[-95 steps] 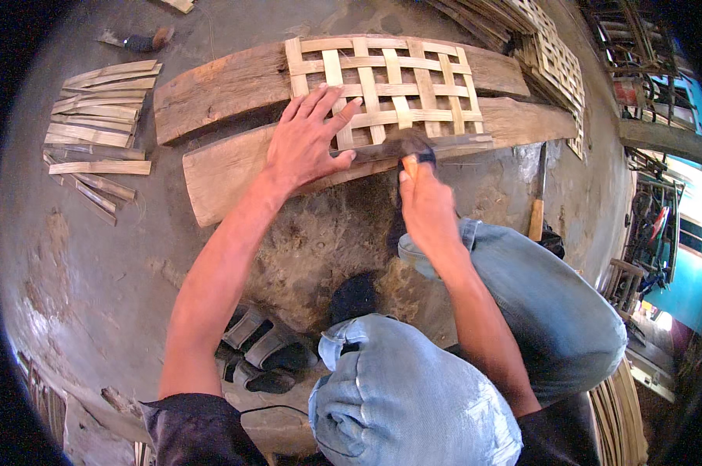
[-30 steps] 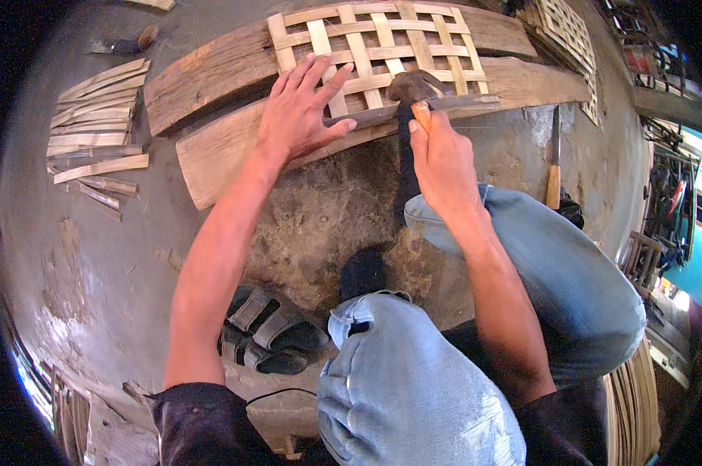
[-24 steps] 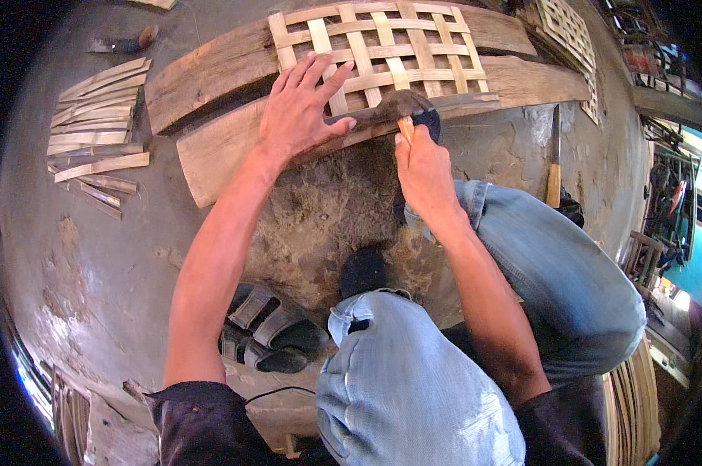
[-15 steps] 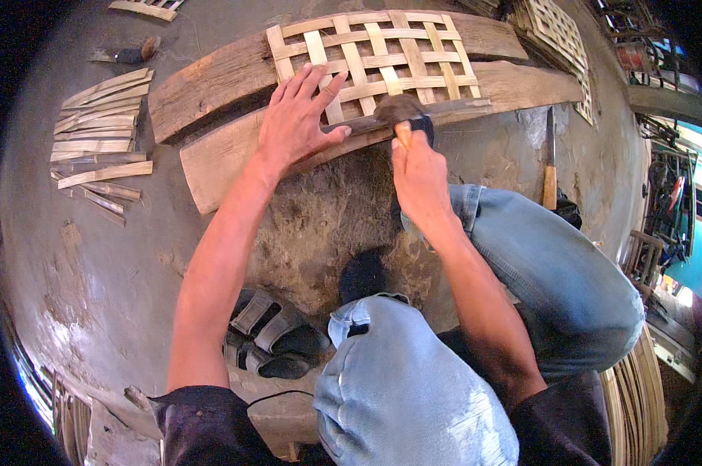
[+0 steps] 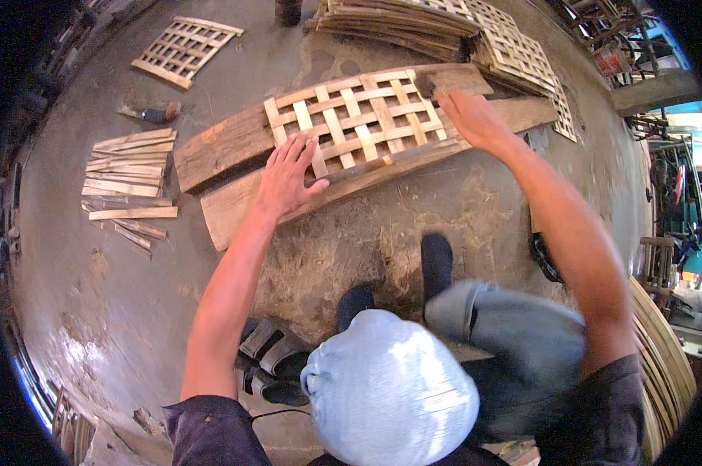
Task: The person assembles a wooden lattice panel by hand, interlacing thin wooden strips and securing them with a hammer and nails. The person repeatedly adjusts the strips and hammers nails to hold the lattice together.
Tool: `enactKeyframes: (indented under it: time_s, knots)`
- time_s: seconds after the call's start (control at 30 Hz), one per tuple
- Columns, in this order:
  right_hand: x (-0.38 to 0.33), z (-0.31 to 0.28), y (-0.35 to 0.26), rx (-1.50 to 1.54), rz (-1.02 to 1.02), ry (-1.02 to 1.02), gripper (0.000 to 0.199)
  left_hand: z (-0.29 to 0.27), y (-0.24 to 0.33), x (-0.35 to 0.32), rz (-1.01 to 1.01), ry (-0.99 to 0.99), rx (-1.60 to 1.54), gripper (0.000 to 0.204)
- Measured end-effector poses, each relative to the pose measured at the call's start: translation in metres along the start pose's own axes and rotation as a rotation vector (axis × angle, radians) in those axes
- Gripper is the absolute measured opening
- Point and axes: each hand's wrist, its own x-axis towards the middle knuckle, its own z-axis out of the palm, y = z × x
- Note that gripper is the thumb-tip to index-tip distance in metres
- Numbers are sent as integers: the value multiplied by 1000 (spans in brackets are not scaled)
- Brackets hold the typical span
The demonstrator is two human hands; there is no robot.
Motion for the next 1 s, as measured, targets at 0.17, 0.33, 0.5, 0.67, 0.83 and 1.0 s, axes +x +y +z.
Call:
enactKeyframes:
  time_s: [0.17,0.33,0.5,0.67,0.83,1.0]
  knots:
    - [-79,-32,13,-56,-49,-481,38,-24,-1,-25,-155,-37,11,79]
    - [-229,97,68,305,-12,-155,26,-20,24,-26,-150,48,-31,76]
    - [-271,164,63,394,240,69,35,-20,46,-8,-152,151,-90,72]
    - [-273,169,65,471,304,276,17,-36,40,-24,-301,110,-95,68]
    - [-317,108,192,116,812,701,15,-50,14,-63,-272,153,105,65]
    - [-476,134,389,592,1208,42,16,-29,24,-67,-363,173,19,58]
